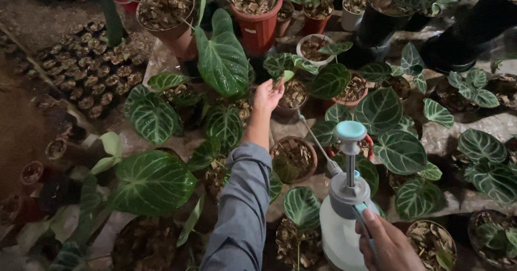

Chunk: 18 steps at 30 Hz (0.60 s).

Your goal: The person uses a manual pump sprayer to mist a large collection of potted plants arranged on shelves and the ground. They walk through the aisles, systematically spraying the leaves and soil of various plants, including large-leafed varieties and smaller seedlings.

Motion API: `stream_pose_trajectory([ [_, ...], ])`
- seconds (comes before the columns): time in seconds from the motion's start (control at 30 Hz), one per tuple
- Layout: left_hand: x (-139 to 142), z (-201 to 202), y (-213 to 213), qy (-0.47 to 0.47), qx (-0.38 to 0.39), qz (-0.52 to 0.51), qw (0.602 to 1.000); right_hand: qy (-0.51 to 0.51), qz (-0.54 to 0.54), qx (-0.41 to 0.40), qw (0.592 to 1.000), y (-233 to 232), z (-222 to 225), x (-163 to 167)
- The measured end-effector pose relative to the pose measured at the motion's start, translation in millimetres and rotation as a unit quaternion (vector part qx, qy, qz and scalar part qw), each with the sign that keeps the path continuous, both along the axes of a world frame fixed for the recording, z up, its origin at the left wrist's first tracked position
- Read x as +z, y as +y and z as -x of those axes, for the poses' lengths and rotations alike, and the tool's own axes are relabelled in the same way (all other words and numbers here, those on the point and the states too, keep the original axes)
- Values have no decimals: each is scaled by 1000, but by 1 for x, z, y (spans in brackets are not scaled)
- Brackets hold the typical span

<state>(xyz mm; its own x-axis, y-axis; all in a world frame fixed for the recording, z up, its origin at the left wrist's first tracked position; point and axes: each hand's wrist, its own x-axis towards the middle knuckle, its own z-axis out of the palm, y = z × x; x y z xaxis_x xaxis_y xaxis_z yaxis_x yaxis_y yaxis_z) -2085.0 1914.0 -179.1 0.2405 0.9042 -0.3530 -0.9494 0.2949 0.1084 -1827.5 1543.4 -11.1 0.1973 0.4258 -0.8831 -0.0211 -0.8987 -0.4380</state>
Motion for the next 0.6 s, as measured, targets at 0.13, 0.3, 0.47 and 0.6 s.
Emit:
stream_pose_trajectory([
  [0.13,-1,-5,-13,7,-10,2,1000,4,-22,-109,994,-12,-10,-8],
  [0.3,1,-11,-34,231,-88,46,968,79,-157,-38,984,-18,-22,-18],
  [0.47,-3,-12,-45,366,-161,51,915,20,-100,-32,994,-17,-19,-1],
  [0.6,-22,-4,-61,549,-209,-25,809,25,-121,6,992,-38,-24,22],
])
